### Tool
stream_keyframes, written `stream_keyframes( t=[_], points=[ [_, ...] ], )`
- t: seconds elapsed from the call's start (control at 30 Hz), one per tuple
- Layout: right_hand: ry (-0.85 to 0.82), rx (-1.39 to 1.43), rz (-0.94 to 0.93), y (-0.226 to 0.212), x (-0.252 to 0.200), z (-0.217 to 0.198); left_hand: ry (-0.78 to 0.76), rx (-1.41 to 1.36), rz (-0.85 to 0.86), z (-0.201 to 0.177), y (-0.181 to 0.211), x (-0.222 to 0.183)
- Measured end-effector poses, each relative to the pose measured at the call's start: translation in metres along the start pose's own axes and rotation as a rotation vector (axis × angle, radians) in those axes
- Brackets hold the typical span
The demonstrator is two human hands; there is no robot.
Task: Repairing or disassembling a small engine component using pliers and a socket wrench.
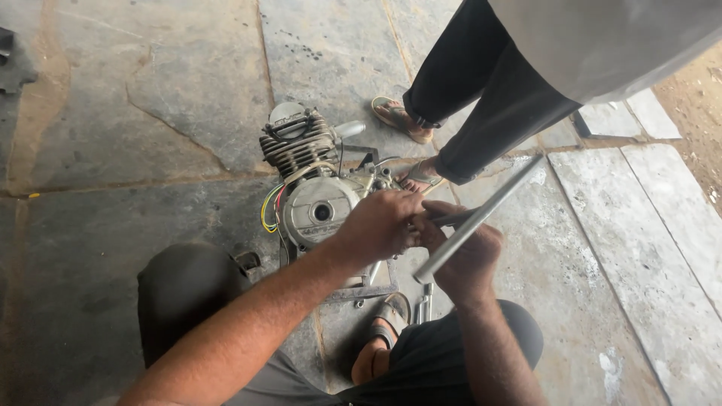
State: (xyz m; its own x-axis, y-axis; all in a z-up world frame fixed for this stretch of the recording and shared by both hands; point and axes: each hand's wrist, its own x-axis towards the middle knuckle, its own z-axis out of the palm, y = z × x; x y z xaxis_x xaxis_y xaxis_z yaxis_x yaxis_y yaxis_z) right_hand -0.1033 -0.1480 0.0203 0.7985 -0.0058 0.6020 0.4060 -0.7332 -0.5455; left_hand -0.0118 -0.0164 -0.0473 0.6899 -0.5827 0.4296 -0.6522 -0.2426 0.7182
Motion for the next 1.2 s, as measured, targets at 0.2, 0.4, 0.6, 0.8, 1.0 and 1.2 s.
stream_keyframes(
  t=[0.2,0.4,0.6,0.8,1.0,1.2],
  points=[
    [-0.03,-0.21,-0.029,-0.033,0.047,-0.025,0.047,-0.193,0.109,-0.06,-0.021,0.018],
    [0.126,-0.002,-0.177,-0.022,0.098,0.001,-0.038,-0.133,-0.397,-0.084,-0.028,0.021],
    [0.079,0.019,-0.059,0.025,0.103,0.059,-0.075,-0.039,-0.369,-0.051,-0.067,0.026],
    [0.055,0.239,0.035,0.038,0.11,0.068,0.029,0.0,-0.236,-0.03,-0.088,0.038],
    [0.047,0.101,0.045,0.035,0.112,0.071,0.026,-0.139,-0.202,-0.053,-0.051,0.044],
    [0.06,0.016,-0.001,0.016,0.119,0.054,0.042,-0.177,-0.257,-0.051,-0.043,0.047]
  ],
)
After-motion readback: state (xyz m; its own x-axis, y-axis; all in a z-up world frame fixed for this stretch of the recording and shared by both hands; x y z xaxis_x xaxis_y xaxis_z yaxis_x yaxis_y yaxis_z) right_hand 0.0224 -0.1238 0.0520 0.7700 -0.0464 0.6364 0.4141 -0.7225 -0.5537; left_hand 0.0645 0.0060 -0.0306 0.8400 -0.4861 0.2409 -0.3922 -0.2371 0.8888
